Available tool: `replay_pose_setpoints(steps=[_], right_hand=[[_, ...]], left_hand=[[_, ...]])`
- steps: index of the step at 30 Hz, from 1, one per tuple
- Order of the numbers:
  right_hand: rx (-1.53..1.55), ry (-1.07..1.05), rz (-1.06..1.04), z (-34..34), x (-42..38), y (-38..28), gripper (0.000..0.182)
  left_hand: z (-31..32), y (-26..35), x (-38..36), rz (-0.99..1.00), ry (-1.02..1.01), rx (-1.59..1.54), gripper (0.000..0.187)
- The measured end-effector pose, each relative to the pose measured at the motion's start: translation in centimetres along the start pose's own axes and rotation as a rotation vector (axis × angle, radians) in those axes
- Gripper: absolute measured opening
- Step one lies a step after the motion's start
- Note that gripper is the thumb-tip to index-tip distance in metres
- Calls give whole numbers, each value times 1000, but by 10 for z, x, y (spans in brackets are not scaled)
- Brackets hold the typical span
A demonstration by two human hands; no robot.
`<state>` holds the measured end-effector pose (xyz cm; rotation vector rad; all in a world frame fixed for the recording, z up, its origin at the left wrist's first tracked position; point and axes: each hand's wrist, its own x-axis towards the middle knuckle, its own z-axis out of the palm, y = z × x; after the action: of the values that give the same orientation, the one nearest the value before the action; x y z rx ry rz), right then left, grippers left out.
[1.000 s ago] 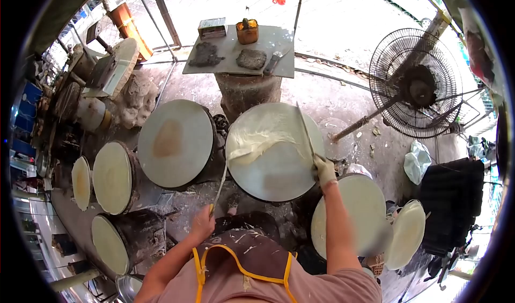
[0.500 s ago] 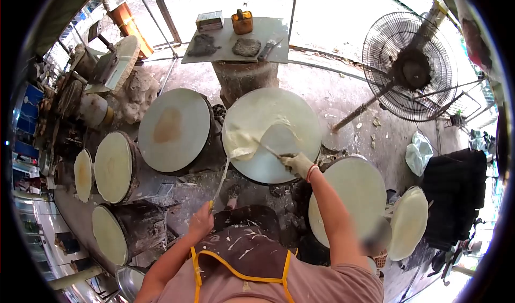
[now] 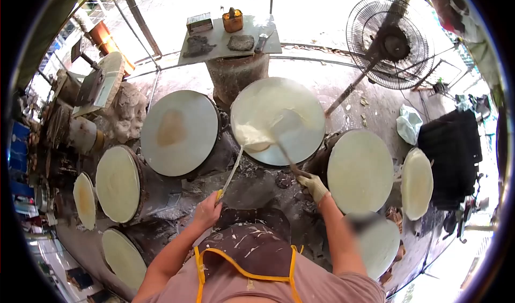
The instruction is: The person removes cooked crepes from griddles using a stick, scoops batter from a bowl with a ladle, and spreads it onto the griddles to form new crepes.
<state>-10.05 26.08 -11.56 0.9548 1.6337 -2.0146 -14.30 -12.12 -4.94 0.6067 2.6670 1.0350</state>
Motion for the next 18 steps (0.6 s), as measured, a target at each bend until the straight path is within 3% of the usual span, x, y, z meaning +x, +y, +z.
replay_pose_setpoints(steps=[2,5,7,8,9,10,11,12,13,17,18], right_hand=[[358,169,4,40,-20,35,33],[563,96,-119,143,-10,67,33],[399,-12,-109,210,5,40,31],[76,129,-459,229,48,53,29],[22,217,-503,241,68,60,28],[-34,310,-541,252,88,65,26],[188,349,-291,262,81,61,26],[113,478,-225,266,67,62,37],[-483,740,-532,267,86,105,38],[-63,869,-162,358,28,37,38],[-172,781,-181,349,43,40,38]], left_hand=[[-12,-19,6,86,36,-124,36],[-42,-35,29,158,27,-265,36],[-65,-37,39,69,-30,-443,34],[-79,-36,40,-36,-81,-571,33],[-91,-35,39,-149,-136,-694,32],[-102,-36,36,-130,-125,-825,28],[-114,-42,31,-122,-104,-837,26],[-128,-48,22,-155,-99,-873,26],[-140,-54,15,-177,-85,-913,25],[-162,-92,-21,-246,-48,-1067,21],[-165,-100,-29,-279,-51,-1093,22]])
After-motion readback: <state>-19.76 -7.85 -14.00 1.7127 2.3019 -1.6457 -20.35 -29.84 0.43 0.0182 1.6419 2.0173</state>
